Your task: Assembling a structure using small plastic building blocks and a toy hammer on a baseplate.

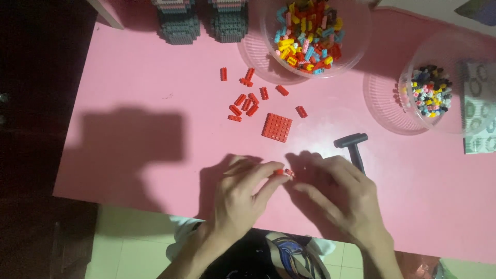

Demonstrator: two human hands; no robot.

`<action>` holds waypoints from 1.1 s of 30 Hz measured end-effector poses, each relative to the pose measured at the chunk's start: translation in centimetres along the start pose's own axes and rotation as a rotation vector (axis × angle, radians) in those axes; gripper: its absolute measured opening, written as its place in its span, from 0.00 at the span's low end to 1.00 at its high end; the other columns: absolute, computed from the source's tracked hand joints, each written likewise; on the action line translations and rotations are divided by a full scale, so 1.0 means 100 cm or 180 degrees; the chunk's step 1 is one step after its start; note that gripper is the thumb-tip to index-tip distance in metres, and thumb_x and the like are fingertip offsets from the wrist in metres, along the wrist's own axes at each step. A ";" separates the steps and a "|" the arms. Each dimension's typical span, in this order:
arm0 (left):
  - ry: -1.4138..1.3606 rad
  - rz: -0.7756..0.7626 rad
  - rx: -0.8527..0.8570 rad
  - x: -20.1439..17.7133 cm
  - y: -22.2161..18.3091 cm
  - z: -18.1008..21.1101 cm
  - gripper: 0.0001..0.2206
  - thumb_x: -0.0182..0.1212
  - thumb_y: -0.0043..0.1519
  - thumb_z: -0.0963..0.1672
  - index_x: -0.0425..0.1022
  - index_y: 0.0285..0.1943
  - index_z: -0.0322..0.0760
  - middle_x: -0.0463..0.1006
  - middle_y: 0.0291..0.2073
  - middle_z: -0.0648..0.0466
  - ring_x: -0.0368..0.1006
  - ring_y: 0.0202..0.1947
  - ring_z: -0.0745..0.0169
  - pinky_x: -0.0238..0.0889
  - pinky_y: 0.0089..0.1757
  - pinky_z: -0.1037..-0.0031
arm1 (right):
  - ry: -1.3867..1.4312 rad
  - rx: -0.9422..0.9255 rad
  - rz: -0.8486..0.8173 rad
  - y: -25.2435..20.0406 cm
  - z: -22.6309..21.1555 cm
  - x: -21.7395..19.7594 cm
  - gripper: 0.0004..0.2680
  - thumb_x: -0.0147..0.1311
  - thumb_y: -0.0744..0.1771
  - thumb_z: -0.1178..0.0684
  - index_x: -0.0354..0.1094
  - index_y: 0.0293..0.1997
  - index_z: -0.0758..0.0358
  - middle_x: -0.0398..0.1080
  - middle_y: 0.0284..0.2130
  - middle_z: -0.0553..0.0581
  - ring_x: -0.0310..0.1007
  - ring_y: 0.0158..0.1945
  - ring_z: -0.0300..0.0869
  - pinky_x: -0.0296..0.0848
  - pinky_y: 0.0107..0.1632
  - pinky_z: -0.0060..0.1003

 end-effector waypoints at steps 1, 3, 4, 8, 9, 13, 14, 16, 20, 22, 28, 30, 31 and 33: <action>0.0006 0.0001 -0.0006 0.001 -0.004 0.002 0.09 0.74 0.62 0.40 0.81 0.49 0.34 0.89 0.37 0.55 0.84 0.35 0.66 0.73 0.49 0.70 | 0.0006 -0.0001 -0.0006 -0.001 0.003 -0.001 0.15 0.64 0.65 0.46 0.73 0.53 0.62 0.79 0.45 0.55 0.80 0.44 0.43 0.77 0.48 0.35; -0.0877 -0.0247 -0.0833 0.010 -0.013 -0.006 0.11 0.72 0.62 0.43 0.78 0.49 0.32 0.88 0.38 0.48 0.90 0.36 0.54 0.89 0.40 0.72 | 0.0117 -0.0831 0.0022 -0.005 -0.004 -0.004 0.18 0.68 0.63 0.49 0.72 0.55 0.66 0.75 0.47 0.60 0.78 0.45 0.44 0.79 0.50 0.35; -0.0877 -0.0241 -0.0834 0.009 -0.014 -0.001 0.11 0.72 0.62 0.43 0.78 0.49 0.32 0.88 0.38 0.48 0.90 0.36 0.54 0.89 0.40 0.72 | 0.0116 -0.0835 0.0018 -0.005 -0.008 -0.003 0.18 0.68 0.63 0.49 0.72 0.55 0.66 0.75 0.47 0.60 0.78 0.45 0.44 0.79 0.50 0.35; -0.1324 -0.0554 -0.1751 0.010 -0.020 0.007 0.17 0.74 0.57 0.47 0.79 0.51 0.38 0.90 0.37 0.47 0.92 0.37 0.52 0.90 0.36 0.69 | 0.0221 -0.1299 -0.0074 -0.011 -0.026 -0.002 0.13 0.64 0.67 0.53 0.74 0.54 0.70 0.73 0.40 0.59 0.76 0.39 0.44 0.80 0.43 0.34; -0.1399 -0.0667 -0.1995 0.009 -0.023 0.009 0.20 0.75 0.56 0.47 0.77 0.54 0.39 0.91 0.37 0.45 0.93 0.35 0.51 0.91 0.33 0.67 | 0.0328 -0.1365 -0.0081 -0.013 -0.029 -0.001 0.13 0.63 0.67 0.52 0.74 0.54 0.70 0.74 0.40 0.59 0.76 0.38 0.44 0.80 0.43 0.35; -0.1558 -0.1103 -0.2619 0.012 -0.031 0.008 0.31 0.74 0.51 0.51 0.74 0.66 0.47 0.87 0.51 0.37 0.93 0.41 0.47 0.91 0.38 0.57 | 0.0599 -0.1022 -0.0299 -0.026 -0.024 0.003 0.11 0.64 0.66 0.53 0.76 0.51 0.67 0.78 0.44 0.59 0.79 0.42 0.45 0.81 0.46 0.35; -0.1455 -0.1222 -0.2424 0.015 -0.032 0.008 0.31 0.74 0.53 0.51 0.73 0.67 0.47 0.89 0.43 0.43 0.92 0.39 0.53 0.91 0.40 0.60 | 0.0522 -0.1030 -0.0294 -0.029 -0.021 0.004 0.11 0.65 0.65 0.52 0.74 0.49 0.68 0.76 0.42 0.59 0.77 0.40 0.46 0.79 0.44 0.36; -0.1367 -0.1350 -0.2229 0.018 -0.029 0.008 0.31 0.73 0.54 0.51 0.72 0.68 0.47 0.91 0.35 0.49 0.92 0.37 0.59 0.90 0.41 0.63 | 0.0433 -0.1022 -0.0292 -0.031 -0.018 0.001 0.11 0.65 0.65 0.52 0.73 0.47 0.68 0.73 0.39 0.59 0.76 0.38 0.47 0.78 0.43 0.38; -0.1438 -0.1663 -0.2119 0.018 -0.023 0.018 0.33 0.72 0.55 0.50 0.70 0.72 0.44 0.90 0.36 0.51 0.91 0.37 0.62 0.88 0.40 0.69 | 0.0310 -0.1059 -0.0525 -0.033 -0.021 -0.006 0.11 0.60 0.68 0.49 0.71 0.50 0.67 0.75 0.40 0.59 0.74 0.37 0.47 0.75 0.42 0.40; -0.1348 -0.1780 -0.2205 0.028 -0.022 0.012 0.37 0.72 0.53 0.53 0.69 0.73 0.47 0.91 0.38 0.50 0.91 0.40 0.61 0.87 0.41 0.68 | 0.0211 -0.1067 -0.0607 -0.027 -0.014 -0.013 0.11 0.58 0.69 0.48 0.71 0.50 0.66 0.75 0.40 0.57 0.73 0.36 0.46 0.73 0.40 0.40; 0.1286 0.0104 0.0344 0.011 -0.002 0.020 0.18 0.81 0.60 0.52 0.77 0.36 0.41 0.79 0.32 0.59 0.73 0.32 0.67 0.66 0.39 0.71 | -0.0088 -0.0807 -0.0220 -0.007 -0.016 -0.022 0.09 0.63 0.66 0.51 0.75 0.49 0.60 0.81 0.47 0.51 0.81 0.47 0.40 0.78 0.49 0.33; 0.1781 -0.0281 0.0112 0.024 -0.006 0.006 0.21 0.75 0.61 0.58 0.78 0.42 0.42 0.76 0.36 0.55 0.72 0.37 0.57 0.63 0.42 0.65 | -0.0029 -0.0563 -0.0465 -0.012 0.002 -0.012 0.09 0.59 0.68 0.49 0.77 0.47 0.63 0.79 0.46 0.54 0.78 0.59 0.49 0.75 0.63 0.46; 0.1784 -0.0286 0.0109 0.021 -0.002 0.008 0.21 0.75 0.61 0.58 0.78 0.42 0.42 0.76 0.36 0.55 0.72 0.37 0.57 0.63 0.42 0.65 | -0.0023 -0.0561 -0.0467 -0.012 0.001 -0.010 0.09 0.59 0.68 0.49 0.77 0.47 0.63 0.79 0.46 0.54 0.78 0.59 0.49 0.75 0.63 0.46; 0.1781 -0.0259 0.0204 0.017 0.006 0.015 0.16 0.78 0.60 0.56 0.78 0.38 0.49 0.75 0.32 0.61 0.72 0.36 0.58 0.58 0.38 0.65 | -0.0048 -0.0308 -0.0334 -0.012 0.006 -0.009 0.09 0.56 0.69 0.48 0.78 0.46 0.60 0.79 0.47 0.52 0.75 0.58 0.46 0.74 0.62 0.44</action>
Point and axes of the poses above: each hand's wrist, its own y-axis towards the middle knuckle, its own x-axis out of the palm, z = x × y, the point moved 5 cm from there along y, towards the middle knuckle
